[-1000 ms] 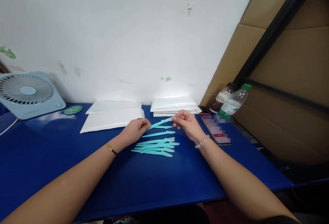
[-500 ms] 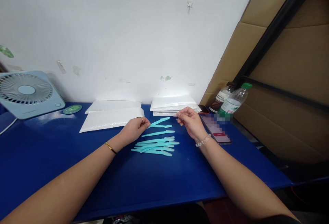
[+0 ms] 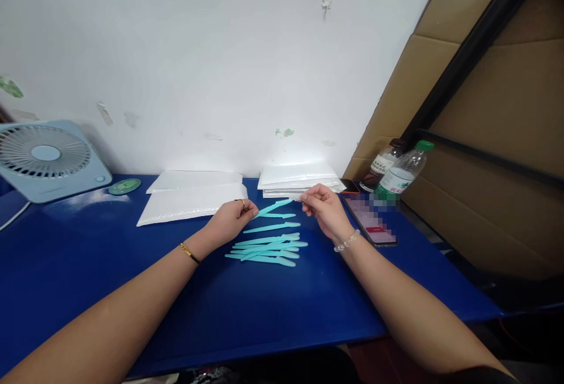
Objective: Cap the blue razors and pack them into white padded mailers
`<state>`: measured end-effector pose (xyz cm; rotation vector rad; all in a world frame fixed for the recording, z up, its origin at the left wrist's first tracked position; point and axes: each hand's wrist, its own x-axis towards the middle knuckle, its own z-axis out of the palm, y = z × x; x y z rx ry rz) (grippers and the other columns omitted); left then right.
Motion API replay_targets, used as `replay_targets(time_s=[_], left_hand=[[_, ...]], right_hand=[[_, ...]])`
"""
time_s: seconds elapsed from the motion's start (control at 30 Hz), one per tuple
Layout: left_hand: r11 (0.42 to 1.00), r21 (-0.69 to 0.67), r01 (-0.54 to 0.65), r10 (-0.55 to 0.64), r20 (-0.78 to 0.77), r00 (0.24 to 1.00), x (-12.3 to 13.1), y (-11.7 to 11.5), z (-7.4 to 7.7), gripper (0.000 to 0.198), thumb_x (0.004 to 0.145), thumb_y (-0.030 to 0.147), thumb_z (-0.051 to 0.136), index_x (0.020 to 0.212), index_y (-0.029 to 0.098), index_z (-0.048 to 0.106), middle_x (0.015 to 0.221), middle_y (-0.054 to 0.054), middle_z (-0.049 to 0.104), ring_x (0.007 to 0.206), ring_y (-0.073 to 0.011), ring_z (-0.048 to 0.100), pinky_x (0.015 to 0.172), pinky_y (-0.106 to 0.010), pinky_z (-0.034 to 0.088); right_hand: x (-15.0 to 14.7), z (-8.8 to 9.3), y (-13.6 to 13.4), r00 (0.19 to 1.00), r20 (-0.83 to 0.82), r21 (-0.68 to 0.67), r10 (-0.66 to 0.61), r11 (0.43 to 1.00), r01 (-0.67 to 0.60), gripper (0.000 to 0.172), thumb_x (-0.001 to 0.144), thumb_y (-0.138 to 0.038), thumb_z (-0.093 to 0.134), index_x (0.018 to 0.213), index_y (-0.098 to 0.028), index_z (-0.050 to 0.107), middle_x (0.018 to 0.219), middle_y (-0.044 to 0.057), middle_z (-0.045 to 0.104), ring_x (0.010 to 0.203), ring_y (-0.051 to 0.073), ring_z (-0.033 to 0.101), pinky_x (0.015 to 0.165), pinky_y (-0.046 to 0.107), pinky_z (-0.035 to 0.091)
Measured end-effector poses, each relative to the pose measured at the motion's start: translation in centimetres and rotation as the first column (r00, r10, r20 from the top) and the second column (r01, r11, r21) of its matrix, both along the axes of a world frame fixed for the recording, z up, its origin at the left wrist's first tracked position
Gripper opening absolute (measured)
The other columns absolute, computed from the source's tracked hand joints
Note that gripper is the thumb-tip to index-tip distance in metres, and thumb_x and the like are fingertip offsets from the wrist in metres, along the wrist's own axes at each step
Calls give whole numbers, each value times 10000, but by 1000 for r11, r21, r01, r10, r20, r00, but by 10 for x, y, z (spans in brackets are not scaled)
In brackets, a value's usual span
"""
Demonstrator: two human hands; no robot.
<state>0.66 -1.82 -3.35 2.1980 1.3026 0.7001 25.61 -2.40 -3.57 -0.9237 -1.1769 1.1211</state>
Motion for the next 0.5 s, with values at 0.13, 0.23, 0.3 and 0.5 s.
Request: replay_targets(time_s=[0.13,0.23,0.3,0.5], left_hand=[[999,-32,12,-12,-13,1000,2,-2,2,317,848,451,401,771,197,575,668,7,554,617,-145,478,577,-258,362],[998,-65,21,-24,-36,999,3,-5,4,336,849,468,406,799,193,593,680,2,567,612,-144,478,561,-256,356],[995,-85,49,-53,-51,997,3,-7,5,350,842,484,420,808,189,607,684,-2,577,610,-143,481,556,-254,357],[987,6,158,-155,-173,973,1,-6,1,326,850,445,449,879,196,657,817,-43,657,755,-189,569,667,-289,439]], right_hand=[[-9,-1,-5,995,36,-22,93,996,-92,229,663,-294,757,724,-176,571,604,-21,626,518,91,560,474,195,408],[-10,0,-5,981,105,-58,162,986,-157,249,658,-327,761,721,-172,577,597,-14,630,532,106,580,485,204,411],[-1,2,-2,966,197,-58,169,985,-161,242,698,-372,723,739,-172,595,643,5,651,537,111,578,488,214,404],[48,-1,22,635,726,237,-262,963,127,123,781,-274,611,824,-183,680,758,38,663,643,160,569,646,301,446]])
